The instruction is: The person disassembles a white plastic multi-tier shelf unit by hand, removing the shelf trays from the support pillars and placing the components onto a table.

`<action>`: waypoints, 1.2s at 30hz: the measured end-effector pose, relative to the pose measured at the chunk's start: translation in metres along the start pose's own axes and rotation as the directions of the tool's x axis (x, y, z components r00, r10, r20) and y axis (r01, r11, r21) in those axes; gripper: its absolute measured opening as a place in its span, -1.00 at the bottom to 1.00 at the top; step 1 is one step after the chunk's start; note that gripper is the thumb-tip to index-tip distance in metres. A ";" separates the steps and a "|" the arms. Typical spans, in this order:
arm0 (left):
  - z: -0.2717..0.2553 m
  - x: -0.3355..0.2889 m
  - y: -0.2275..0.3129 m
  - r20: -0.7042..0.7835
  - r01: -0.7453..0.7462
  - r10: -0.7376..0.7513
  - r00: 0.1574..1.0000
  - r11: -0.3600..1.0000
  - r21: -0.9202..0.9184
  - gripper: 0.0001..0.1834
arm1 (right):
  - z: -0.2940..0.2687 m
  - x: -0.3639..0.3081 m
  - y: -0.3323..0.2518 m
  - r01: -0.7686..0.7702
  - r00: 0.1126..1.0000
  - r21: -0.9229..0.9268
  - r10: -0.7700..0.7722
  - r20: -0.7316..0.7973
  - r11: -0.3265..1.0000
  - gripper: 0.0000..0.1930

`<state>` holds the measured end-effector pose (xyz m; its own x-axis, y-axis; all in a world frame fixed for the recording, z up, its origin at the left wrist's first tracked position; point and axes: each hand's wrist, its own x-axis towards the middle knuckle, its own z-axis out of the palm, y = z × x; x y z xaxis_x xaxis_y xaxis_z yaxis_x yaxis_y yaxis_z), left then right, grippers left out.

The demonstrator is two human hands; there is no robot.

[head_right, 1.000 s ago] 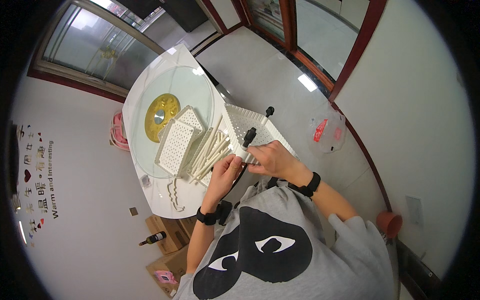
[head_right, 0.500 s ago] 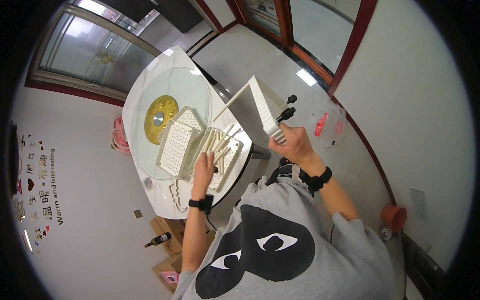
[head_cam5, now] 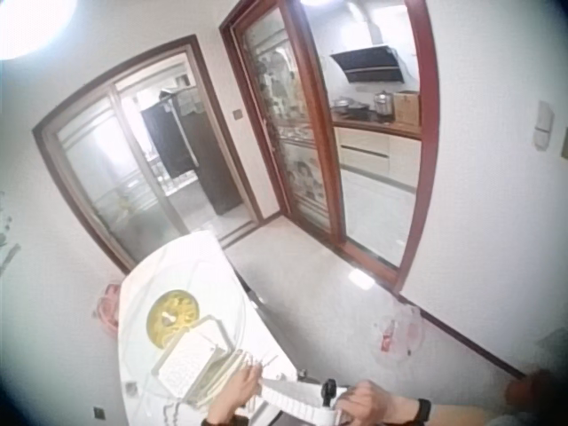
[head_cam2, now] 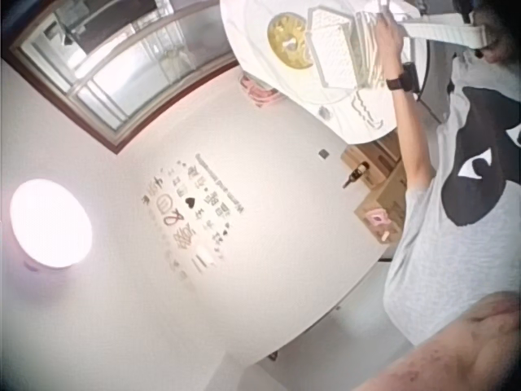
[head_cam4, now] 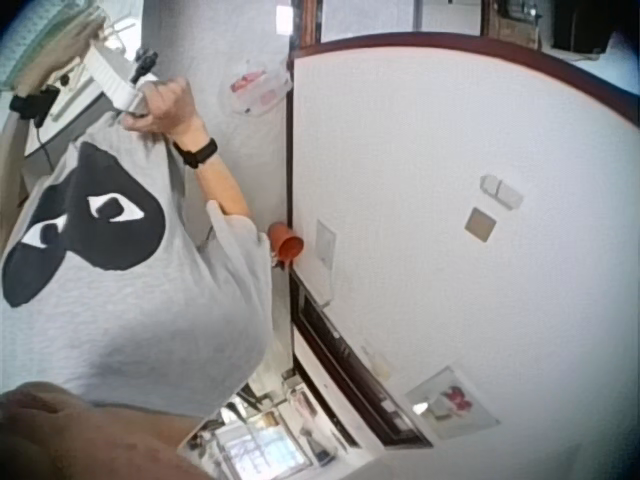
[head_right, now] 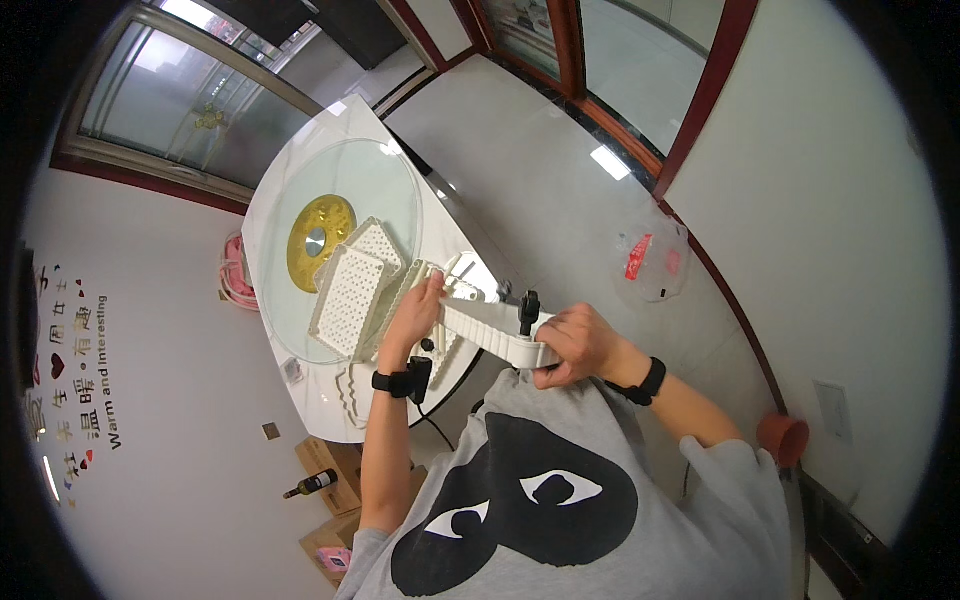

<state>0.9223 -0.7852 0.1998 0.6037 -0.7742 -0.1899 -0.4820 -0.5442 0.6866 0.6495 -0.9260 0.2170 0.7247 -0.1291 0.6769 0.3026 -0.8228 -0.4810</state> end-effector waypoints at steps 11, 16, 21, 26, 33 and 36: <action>0.001 -0.062 -0.029 0.327 0.470 -0.351 0.877 0.765 -0.441 -0.27 | -0.020 -0.019 0.004 -0.064 0.998 -0.045 0.064 -0.004 0.997 -0.69; 0.002 -0.082 -0.047 0.530 0.623 -0.358 0.768 0.607 -0.493 -0.31 | -0.010 -0.025 0.003 -0.061 0.998 0.051 0.060 0.014 0.997 -0.68; 0.016 -0.083 -0.077 0.365 0.475 -0.321 0.874 0.404 -0.782 -0.48 | -0.006 -0.013 -0.001 0.033 0.998 0.099 -0.039 0.059 0.995 -0.63; 0.005 -0.096 -0.053 0.330 0.442 -0.345 0.879 0.331 -0.834 -0.46 | -0.007 -0.004 0.013 0.027 0.999 0.108 -0.025 -0.020 0.994 -0.58; 0.012 -0.086 -0.050 0.506 0.612 -0.376 0.777 0.258 -0.748 -0.43 | -0.005 -0.021 0.054 -0.094 0.995 -0.081 0.092 -0.034 0.992 -0.49; 0.022 -0.076 -0.047 0.516 0.639 -0.414 0.750 0.249 -0.728 -0.42 | 0.002 -0.022 0.068 -0.165 0.976 -0.050 0.156 -0.152 0.985 -0.46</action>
<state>0.8848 -0.7083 0.1665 0.3244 -0.5219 -0.7889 0.7281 -0.3947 0.5605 0.6553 -0.9782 0.1677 0.6607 -0.3384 0.6701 0.1475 -0.8167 -0.5579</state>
